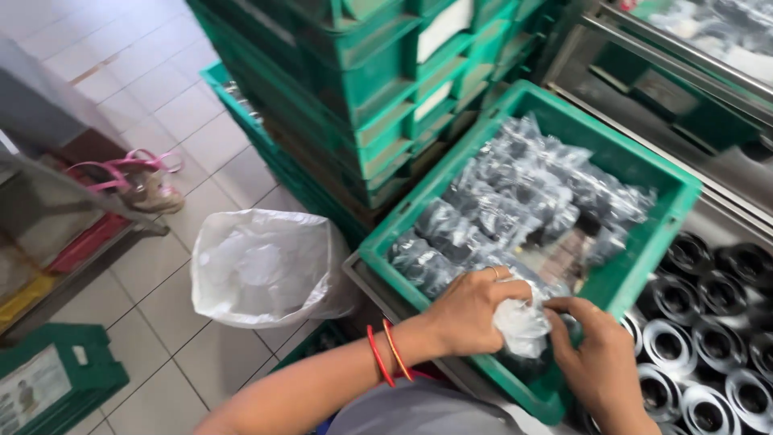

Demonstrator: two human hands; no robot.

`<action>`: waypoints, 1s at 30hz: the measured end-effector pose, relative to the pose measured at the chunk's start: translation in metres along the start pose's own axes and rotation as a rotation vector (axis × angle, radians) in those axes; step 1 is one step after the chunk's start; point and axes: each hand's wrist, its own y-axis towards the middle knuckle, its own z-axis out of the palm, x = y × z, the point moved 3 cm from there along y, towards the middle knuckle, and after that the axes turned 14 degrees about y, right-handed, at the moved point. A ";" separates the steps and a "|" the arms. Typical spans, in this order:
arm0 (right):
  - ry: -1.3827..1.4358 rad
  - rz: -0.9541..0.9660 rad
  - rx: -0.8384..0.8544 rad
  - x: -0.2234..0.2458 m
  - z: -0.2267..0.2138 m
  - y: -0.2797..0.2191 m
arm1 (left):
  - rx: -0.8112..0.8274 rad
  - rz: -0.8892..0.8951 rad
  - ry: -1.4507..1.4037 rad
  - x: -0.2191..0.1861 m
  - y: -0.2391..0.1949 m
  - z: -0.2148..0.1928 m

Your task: Pack black metal rings into small individual plastic bags and organize them in a crate.

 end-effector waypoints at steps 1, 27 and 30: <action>-0.031 -0.169 -0.055 -0.004 0.003 0.000 | -0.099 -0.013 -0.069 0.000 -0.004 -0.010; -0.364 -0.256 -0.083 -0.019 0.023 0.006 | -0.898 -1.639 0.262 0.445 -0.269 0.062; -0.403 -0.111 -0.049 -0.010 0.025 0.004 | -0.541 -1.680 0.323 0.464 -0.257 0.111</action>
